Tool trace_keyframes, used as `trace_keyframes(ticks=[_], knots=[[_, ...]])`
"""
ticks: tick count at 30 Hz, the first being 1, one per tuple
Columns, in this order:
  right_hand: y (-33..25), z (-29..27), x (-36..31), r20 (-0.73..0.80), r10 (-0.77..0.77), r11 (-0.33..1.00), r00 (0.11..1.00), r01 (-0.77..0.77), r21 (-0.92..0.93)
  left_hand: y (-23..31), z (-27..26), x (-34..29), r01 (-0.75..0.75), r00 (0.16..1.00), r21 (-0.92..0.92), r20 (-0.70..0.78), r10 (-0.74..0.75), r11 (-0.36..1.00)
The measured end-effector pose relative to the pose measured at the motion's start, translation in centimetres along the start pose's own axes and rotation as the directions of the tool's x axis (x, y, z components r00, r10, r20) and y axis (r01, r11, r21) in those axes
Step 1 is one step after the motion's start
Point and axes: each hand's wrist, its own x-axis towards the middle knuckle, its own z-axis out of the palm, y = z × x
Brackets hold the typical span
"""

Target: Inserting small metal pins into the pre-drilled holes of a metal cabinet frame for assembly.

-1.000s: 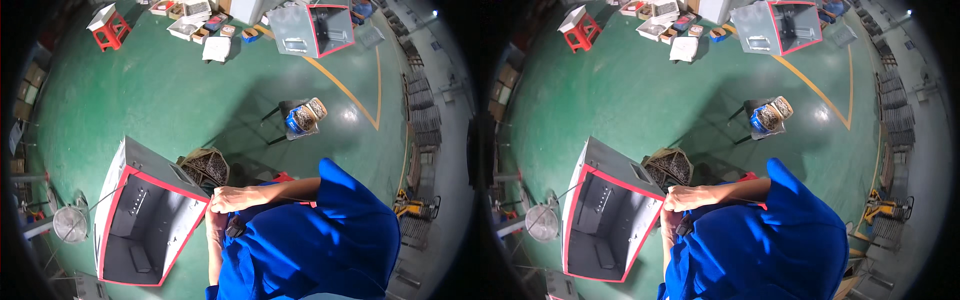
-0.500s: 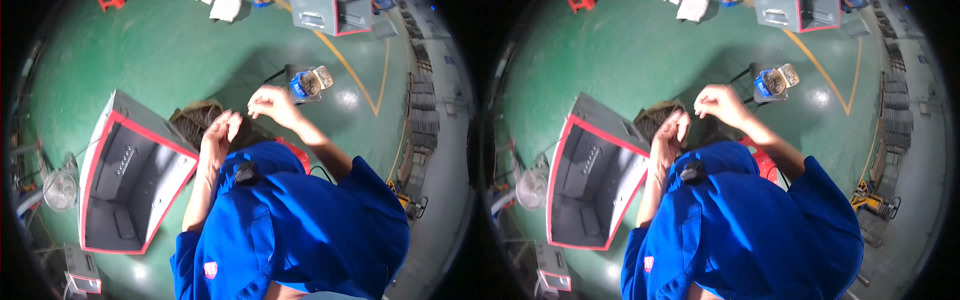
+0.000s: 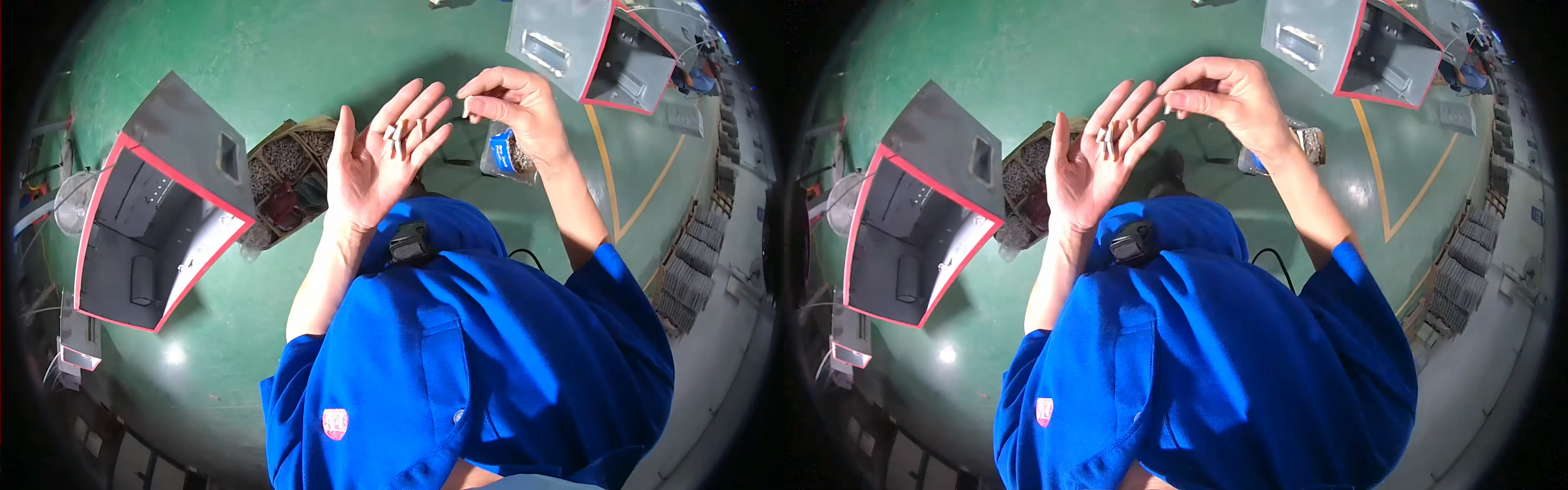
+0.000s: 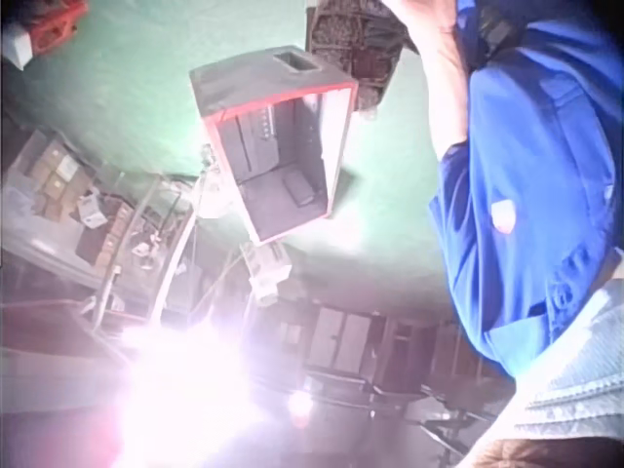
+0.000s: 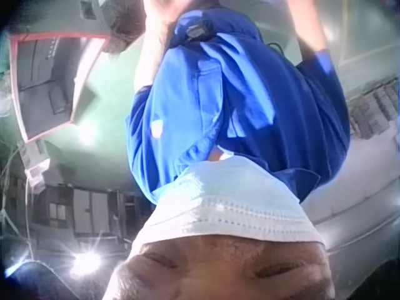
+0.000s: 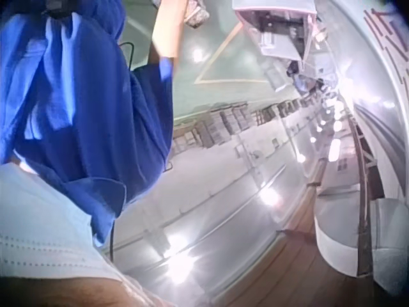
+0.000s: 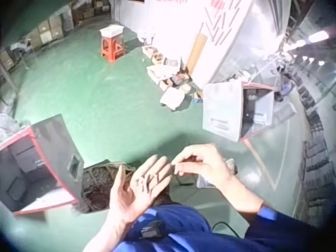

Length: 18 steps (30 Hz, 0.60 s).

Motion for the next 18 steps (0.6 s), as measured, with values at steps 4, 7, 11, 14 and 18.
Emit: trace_keyframes(ticks=[4, 7, 11, 14, 18], knots=[[-1.7, -4.1, -0.7, 0.107, -0.107, 0.959, 0.988, 0.131, -0.251, -4.9, 0.1, 3.5, 0.012, 1.000, -0.072, 0.028, -0.010, 0.997], [-2.7, -8.7, -0.6, 0.147, -0.125, 0.892, 0.981, 0.176, -0.417, -8.6, 0.1, 5.9, -0.041, 0.999, 0.095, -0.021, 0.043, 0.995], [-5.7, -20.1, 4.0, 0.208, -0.278, 0.493, 0.938, 0.325, -0.807, -12.9, -1.0, 7.4, -0.079, 0.995, 0.437, -0.018, 0.096, 0.896], [-9.6, -26.7, 8.9, 0.266, -0.210, 0.068, 0.941, 0.285, -0.956, -15.2, -2.0, 7.7, -0.022, 0.993, 0.399, -0.098, 0.066, 0.916], [-9.6, -32.3, 14.6, 0.395, 0.085, -0.114, 0.915, 0.402, -0.908, -15.3, -3.9, 7.1, -0.008, 0.988, 0.352, -0.139, 0.061, 0.936]])
